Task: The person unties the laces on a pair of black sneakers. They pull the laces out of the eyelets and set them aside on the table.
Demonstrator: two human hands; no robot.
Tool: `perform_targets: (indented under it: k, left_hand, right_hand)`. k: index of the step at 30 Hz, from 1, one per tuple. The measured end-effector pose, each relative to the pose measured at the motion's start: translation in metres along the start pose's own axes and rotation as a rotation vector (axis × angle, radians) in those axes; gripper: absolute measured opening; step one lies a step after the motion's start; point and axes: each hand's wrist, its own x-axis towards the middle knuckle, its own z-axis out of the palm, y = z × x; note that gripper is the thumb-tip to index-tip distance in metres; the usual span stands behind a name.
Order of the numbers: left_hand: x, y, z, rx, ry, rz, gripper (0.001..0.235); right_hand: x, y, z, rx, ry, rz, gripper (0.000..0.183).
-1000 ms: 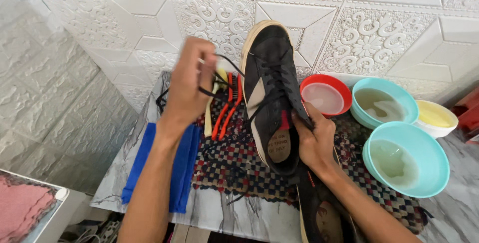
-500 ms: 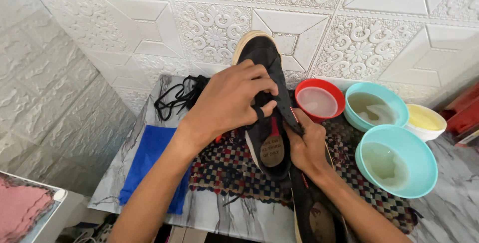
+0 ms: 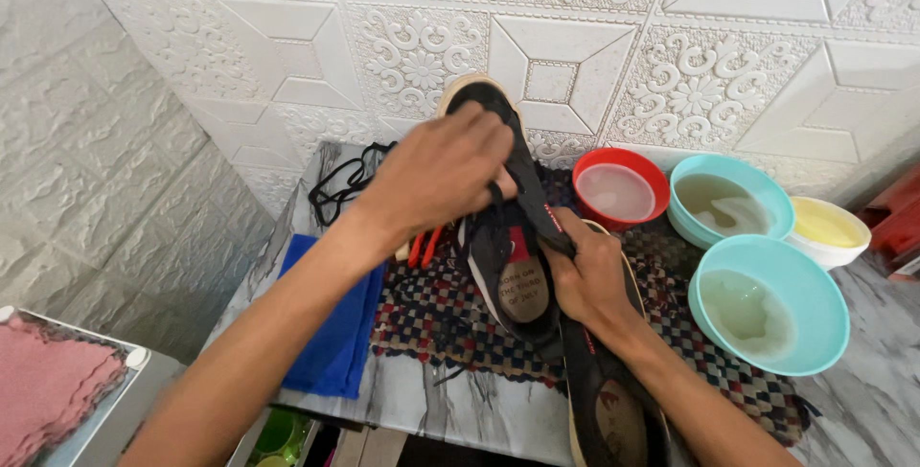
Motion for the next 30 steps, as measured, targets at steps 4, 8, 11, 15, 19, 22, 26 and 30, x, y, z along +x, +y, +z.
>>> perform_targets:
  k: [4,8,11,15,19,22,26,30]
  left_hand:
    - [-0.013,-0.004,0.021,-0.071,0.172,-0.109,0.009]
    - [-0.006,0.007,0.003,-0.37,0.107,-0.083,0.012]
    - [-0.005,0.007,-0.001,-0.415,0.007,-0.01,0.015]
    - [-0.008,0.006,0.016,-0.185,0.157,-0.005,0.008]
    - [-0.015,-0.01,0.03,-0.295,0.372,-0.253,0.006]
    - [-0.014,0.001,0.023,-0.401,0.305,-0.264,0.014]
    - [-0.015,0.012,0.015,-0.223,0.119,-0.006,0.027]
    - [-0.014,0.008,0.02,-0.009,0.137,0.111,0.012]
  right_hand:
    - [-0.002,-0.016,-0.004,0.029,0.02,0.003,0.024]
    - [0.0,-0.011,-0.005,0.001,0.002,-0.001,0.023]
    - [-0.001,-0.009,-0.006,-0.005,0.012,0.0,0.023]
    - [-0.001,-0.003,-0.004,-0.036,0.009,-0.008,0.025]
    - [-0.001,-0.007,-0.006,0.0,0.019,-0.004,0.023]
    - [-0.001,0.0,-0.005,0.023,0.05,-0.026,0.021]
    - [-0.002,-0.004,-0.005,-0.027,0.002,-0.004,0.022]
    - [-0.002,0.002,-0.003,-0.046,0.004,-0.014,0.02]
